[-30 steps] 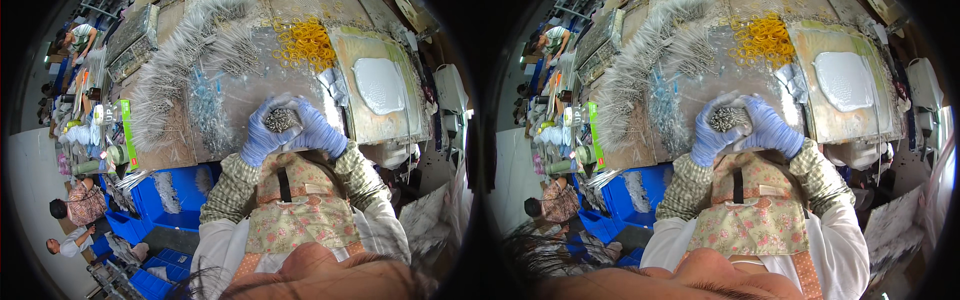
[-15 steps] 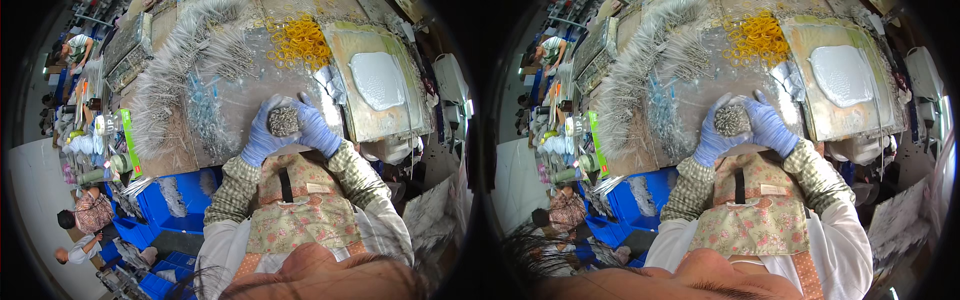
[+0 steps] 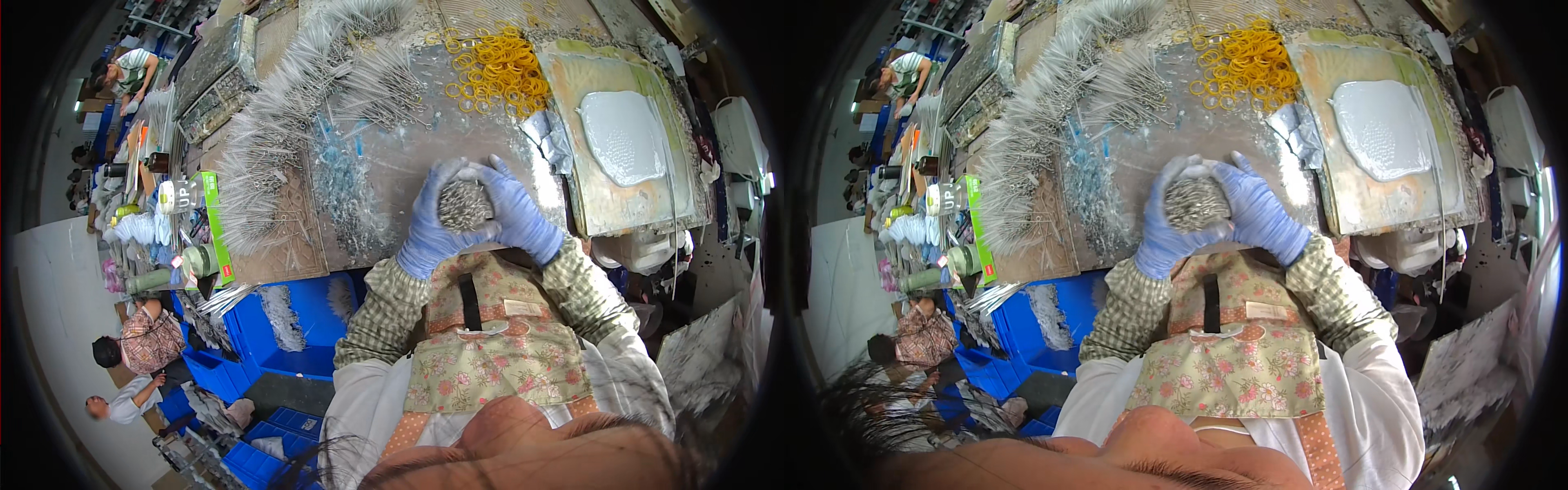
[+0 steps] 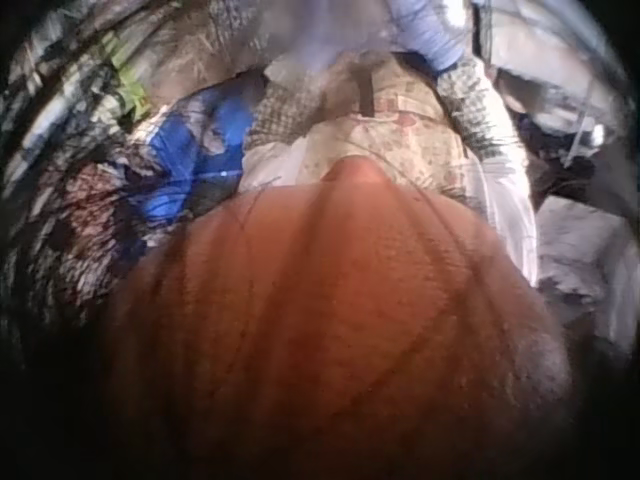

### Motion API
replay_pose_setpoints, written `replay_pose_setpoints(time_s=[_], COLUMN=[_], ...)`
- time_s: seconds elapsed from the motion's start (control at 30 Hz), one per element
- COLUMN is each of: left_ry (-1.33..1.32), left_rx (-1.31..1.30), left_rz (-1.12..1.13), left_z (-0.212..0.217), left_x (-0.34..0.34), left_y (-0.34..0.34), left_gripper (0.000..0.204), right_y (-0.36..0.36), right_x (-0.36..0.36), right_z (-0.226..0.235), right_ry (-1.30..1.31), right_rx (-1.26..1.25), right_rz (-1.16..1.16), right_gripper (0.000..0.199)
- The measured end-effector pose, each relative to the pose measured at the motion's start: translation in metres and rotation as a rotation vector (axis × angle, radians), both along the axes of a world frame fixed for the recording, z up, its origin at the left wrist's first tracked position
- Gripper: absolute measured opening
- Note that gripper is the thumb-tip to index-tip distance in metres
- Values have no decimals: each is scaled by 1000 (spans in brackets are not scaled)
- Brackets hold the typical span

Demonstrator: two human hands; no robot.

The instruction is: The person gathers bristles from the table by hand, shapes them into a compact bundle, dips the end into an adhesive tray, secures the bundle with a rubber band, and hangs it onto a rod rack.

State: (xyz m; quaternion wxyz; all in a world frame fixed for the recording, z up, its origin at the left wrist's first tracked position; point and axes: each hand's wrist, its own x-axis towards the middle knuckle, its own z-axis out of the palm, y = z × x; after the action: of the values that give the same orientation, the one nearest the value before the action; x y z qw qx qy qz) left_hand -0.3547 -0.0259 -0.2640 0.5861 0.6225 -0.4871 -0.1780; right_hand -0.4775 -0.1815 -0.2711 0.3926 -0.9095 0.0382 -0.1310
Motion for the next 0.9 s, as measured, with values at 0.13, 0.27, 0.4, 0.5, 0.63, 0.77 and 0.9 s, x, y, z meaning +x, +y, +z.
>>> replay_pose_setpoints(time_s=[0.13, 0.27, 0.4, 0.5, 0.63, 0.77, 0.9], left_ry=[-73, 380, 683, 509, 111, 26, 504], left_rx=[84, 78, 5, -83, 118, 82, 121], left_rz=[42, -21, -124, 26, 159, 11, 5], left_z=[-22, -20, 33, 28, 9, -13, -45], left_x=[0, -11, -1, 2, -11, 0, -8], left_y=[-1, 9, 6, 2, -8, 0, 5], left_gripper=[115, 124, 110, 102, 104, 110, 114], right_y=[4, 6, -3, 5, 10, 8, 5], right_x=[10, 8, 7, 3, 0, 2, 9], right_z=[-11, 4, 37, 25, -12, 0, 6], right_ry=[5, 17, 84, 26, 68, 3, 77], right_rx=[-371, 158, 479, 329, -88, -314, 153], right_rz=[20, 94, 221, 105, -96, -161, 30], right_gripper=[95, 92, 101, 106, 111, 97, 95])
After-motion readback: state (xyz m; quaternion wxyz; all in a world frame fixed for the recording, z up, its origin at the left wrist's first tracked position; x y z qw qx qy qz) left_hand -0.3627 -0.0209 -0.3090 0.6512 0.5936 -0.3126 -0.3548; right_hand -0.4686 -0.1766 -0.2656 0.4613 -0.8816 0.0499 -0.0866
